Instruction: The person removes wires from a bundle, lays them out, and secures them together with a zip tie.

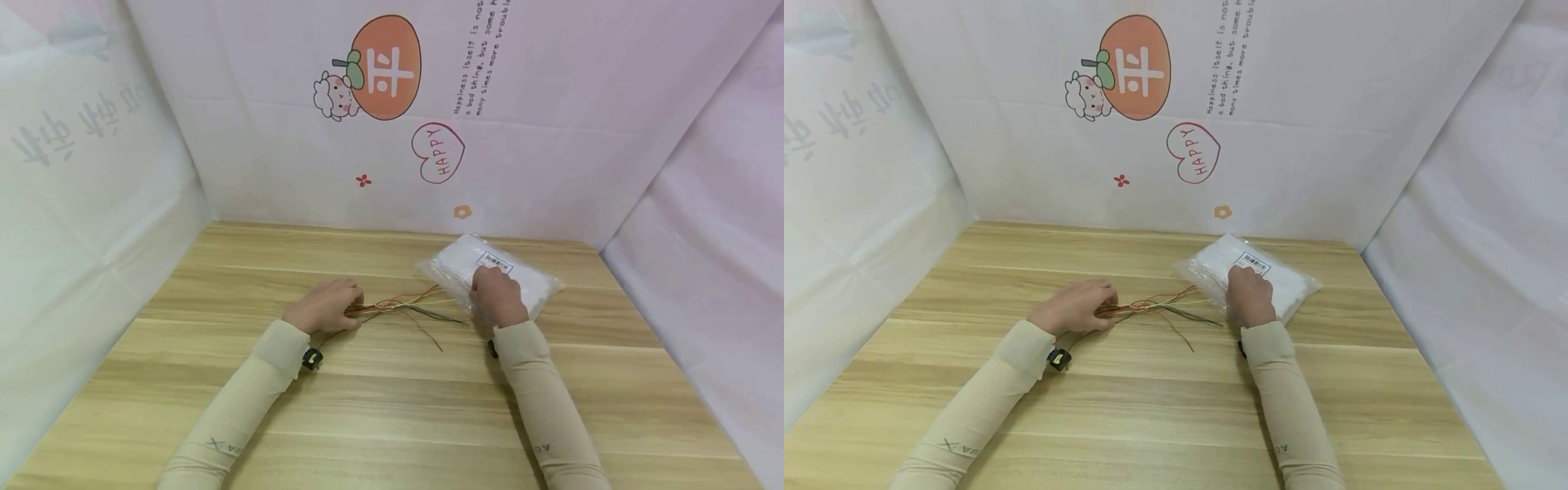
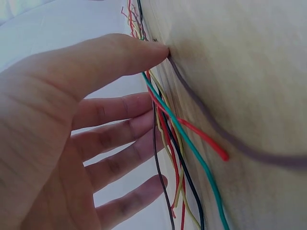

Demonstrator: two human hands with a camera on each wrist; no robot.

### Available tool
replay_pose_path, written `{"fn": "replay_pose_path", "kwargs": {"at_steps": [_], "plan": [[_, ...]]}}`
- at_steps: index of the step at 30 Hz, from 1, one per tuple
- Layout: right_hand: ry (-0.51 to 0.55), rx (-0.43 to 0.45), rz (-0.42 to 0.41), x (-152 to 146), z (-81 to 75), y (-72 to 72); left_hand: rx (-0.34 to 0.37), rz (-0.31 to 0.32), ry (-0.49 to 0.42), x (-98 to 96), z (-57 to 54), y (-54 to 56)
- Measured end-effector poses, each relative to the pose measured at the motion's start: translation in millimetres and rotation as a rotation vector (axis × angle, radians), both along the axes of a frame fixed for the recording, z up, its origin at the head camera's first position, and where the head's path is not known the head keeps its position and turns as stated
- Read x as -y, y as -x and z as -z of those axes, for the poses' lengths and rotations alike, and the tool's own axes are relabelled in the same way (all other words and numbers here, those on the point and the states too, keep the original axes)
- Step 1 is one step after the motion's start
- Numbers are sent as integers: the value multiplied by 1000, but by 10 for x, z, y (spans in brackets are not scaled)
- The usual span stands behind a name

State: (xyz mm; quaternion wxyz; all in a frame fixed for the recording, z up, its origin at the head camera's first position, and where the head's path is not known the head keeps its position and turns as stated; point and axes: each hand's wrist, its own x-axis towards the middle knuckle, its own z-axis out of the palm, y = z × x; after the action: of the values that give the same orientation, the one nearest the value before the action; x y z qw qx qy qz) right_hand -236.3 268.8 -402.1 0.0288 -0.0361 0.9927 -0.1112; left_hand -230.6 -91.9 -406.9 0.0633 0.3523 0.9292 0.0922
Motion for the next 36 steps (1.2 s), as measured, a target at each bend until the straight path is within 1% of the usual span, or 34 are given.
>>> {"fn": "replay_pose_path", "kwargs": {"at_steps": [4,9,13,17,23,27,31,34,36], "plan": [[-7,17,1,11,10,-6,11,-4,-4,-10,-9,-18],[-12,16,6,25,11,-4,16,-5,-10,-6,-1,-29],[-29,23,-13,32,5,-14,21,-4,-6,-4,9,-37],[3,15,-33,15,-15,-18,29,-9,1,-7,-5,-50],[152,-82,-55,-23,-73,-4,31,-7,0,-8,-40,-51],[232,-139,-85,-21,-99,-2,33,-9,6,-8,-32,-52],[260,-243,-121,-24,-126,17,37,-10,3,-2,-23,-52],[268,-309,-126,-36,-185,18,45,-12,-2,-1,-18,-48],[280,-333,-117,-41,-236,8,48,-14,-5,-2,-11,-42]]}}
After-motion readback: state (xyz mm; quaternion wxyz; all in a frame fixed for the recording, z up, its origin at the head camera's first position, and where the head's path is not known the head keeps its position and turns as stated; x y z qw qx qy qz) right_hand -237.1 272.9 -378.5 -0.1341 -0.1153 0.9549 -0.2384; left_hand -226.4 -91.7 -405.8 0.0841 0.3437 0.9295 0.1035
